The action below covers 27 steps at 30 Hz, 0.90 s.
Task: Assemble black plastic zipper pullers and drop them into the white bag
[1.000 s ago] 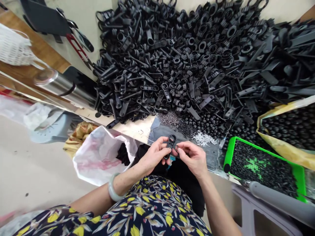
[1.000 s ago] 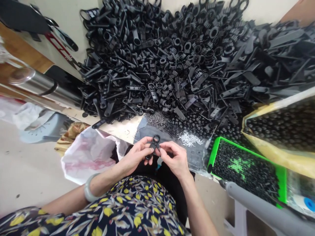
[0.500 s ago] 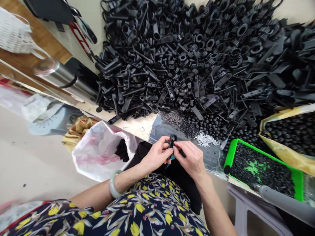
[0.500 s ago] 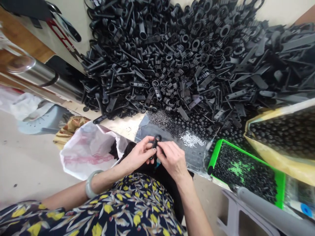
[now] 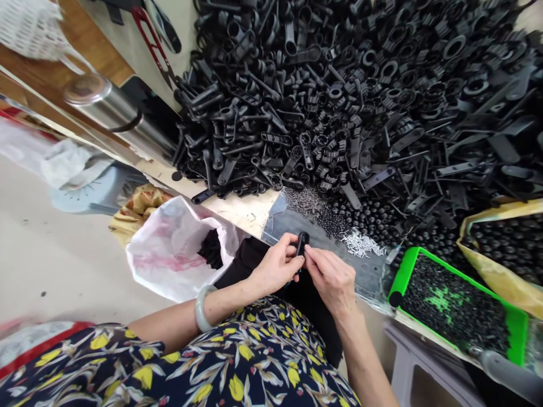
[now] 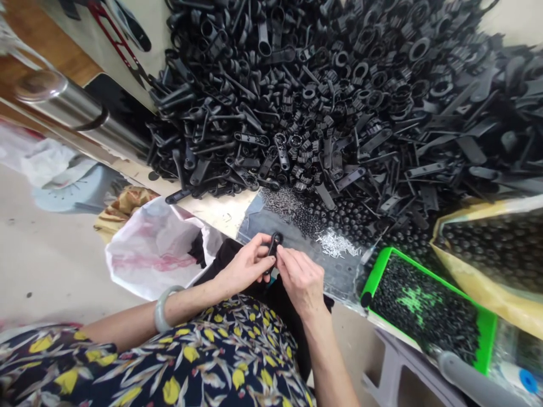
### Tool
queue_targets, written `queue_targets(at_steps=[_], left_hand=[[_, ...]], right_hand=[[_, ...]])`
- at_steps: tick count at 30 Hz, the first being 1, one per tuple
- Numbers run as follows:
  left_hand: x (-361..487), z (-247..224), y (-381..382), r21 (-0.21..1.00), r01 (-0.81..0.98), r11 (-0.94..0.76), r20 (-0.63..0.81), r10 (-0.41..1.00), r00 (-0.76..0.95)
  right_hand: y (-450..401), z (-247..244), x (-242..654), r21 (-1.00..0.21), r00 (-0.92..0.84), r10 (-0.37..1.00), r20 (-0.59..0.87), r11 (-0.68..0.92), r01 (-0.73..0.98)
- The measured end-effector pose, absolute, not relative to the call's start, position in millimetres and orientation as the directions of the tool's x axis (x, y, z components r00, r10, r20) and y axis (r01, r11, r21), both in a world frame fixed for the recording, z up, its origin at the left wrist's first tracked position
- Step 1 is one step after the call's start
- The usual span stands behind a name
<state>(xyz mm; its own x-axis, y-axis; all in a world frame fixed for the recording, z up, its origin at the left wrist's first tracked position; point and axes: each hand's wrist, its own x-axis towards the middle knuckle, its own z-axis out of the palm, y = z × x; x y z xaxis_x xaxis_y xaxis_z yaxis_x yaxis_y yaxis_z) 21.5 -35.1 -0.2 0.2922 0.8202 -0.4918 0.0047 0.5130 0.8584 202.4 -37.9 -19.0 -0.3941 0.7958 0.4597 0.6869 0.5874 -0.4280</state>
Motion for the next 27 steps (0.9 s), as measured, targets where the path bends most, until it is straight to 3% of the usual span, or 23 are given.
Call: queue_targets(at_steps=[9, 27], left_hand=[[23, -6, -38, 0.885, 0.034, 0.464, -0.454, 0.847, 0.277], [19, -9, -33, 0.873, -0.029, 0.488, -0.457, 0.835, 0.306]], right_hand=[[-41, -11, 198, -0.32, -0.429, 0.812, 0.396, 0.559, 0.764], [-29, 6, 197, -0.249, -0.495, 0.837, 0.232, 0.543, 0.802]])
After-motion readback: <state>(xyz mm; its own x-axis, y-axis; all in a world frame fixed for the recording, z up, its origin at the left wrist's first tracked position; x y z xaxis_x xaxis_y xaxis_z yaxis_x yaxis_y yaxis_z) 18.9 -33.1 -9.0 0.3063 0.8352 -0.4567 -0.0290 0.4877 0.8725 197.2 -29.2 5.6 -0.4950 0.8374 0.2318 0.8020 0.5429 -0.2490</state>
